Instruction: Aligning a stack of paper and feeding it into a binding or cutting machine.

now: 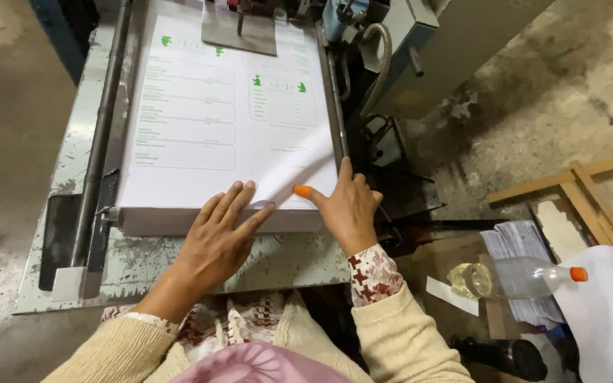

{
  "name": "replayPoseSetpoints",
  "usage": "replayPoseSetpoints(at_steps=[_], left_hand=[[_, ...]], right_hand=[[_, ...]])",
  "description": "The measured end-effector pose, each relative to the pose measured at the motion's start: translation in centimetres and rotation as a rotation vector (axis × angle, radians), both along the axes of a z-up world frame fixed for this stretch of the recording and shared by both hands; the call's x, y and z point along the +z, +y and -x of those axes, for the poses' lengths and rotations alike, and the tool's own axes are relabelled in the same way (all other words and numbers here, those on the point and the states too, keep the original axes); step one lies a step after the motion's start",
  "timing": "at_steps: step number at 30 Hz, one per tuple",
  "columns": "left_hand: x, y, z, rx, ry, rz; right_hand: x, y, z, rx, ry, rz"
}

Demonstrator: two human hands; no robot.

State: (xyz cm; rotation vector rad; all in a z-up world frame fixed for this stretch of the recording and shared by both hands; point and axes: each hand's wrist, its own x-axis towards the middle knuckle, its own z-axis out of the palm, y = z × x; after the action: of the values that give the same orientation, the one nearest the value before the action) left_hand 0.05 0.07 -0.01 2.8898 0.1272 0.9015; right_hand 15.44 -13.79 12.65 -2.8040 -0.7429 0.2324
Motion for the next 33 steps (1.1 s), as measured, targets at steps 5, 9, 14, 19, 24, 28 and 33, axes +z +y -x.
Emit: replayPoseSetpoints(at_steps=[5, 9, 14, 19, 24, 28, 33], left_hand=[[0.3, -0.4, 0.2, 0.011, -0.036, -0.007], [0.4, -0.5, 0.1, 0.02, -0.068, -0.03], [-0.2, -0.4, -0.2, 0.011, -0.03, -0.024], [-0.3, -0.5, -0.3, 0.025, -0.027, -0.012], [-0.3, -0.4, -0.1, -0.003, 0.005, 0.006], [-0.1, -0.4, 0.1, -0.007, 0.021, -0.003], [0.6, -0.4, 0.1, -0.006, 0.057, 0.007]], right_hand=[[-0.3, -1.1, -0.7, 0.013, 0.091, -0.075], [-0.9, -2.3, -1.5, -0.002, 0.328, -0.292], [-0.4, -1.9, -0.6, -0.057, 0.311, -0.311], [0.1, -1.1, 0.0, -0.102, 0.261, -0.25], [-0.3, -1.0, -0.3, -0.1, 0.137, -0.133], [-0.9, -0.9, -0.5, -0.085, 0.071, -0.052], [-1.4, -0.7, -0.8, -0.038, 0.011, -0.028]])
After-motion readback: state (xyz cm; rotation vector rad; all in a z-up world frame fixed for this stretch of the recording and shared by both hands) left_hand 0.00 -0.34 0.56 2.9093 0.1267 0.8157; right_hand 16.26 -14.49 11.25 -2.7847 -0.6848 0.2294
